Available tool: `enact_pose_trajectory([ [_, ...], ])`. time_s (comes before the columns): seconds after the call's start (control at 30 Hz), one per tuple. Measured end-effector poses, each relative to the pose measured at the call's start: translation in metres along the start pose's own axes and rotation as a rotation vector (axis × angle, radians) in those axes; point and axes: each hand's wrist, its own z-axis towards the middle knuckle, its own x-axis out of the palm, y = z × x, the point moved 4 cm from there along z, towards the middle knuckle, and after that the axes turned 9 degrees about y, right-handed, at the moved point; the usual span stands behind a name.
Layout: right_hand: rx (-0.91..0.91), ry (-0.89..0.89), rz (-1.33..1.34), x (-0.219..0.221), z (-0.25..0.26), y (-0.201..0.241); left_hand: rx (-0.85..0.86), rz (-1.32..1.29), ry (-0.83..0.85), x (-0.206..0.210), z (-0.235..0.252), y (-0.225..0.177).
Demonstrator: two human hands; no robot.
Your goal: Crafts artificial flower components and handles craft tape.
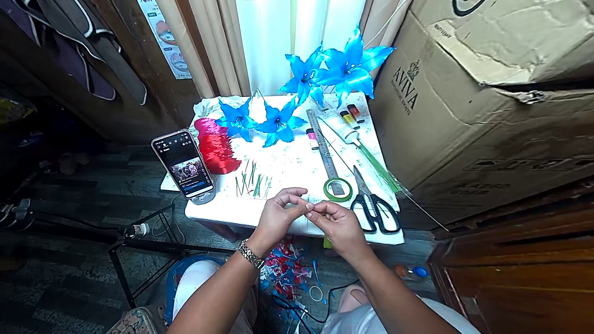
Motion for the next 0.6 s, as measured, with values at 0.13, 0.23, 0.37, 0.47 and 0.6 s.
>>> enact_pose_trajectory([
  [0.13, 0.073, 0.054, 0.004, 0.0007, 0.0006, -0.0014, 0.024, 0.102, -0.042, -0.0018, 0.0001, -0.0025],
  [0.23, 0.309, 0.203, 0.301, -0.0005, 0.0024, -0.001, 0.016, 0.079, 0.007, -0.0038, -0.0004, -0.0038],
  [0.37, 0.427, 0.346, 0.556, 0.0003, 0.0005, -0.0029, -0.015, -0.171, 0.094, -0.0017, -0.0002, 0.0015],
  [0.47, 0.385, 0.28, 0.522, 0.0002, 0.0013, -0.0019, -0.011, -0.215, 0.116, 0.0007, 0.0001, 0.0012],
  [0.6, 0.223, 0.095, 0.269, -0.0021, 0.0016, -0.0039, 0.006, 0.04, 0.064, 0.0012, 0.001, 0.004],
])
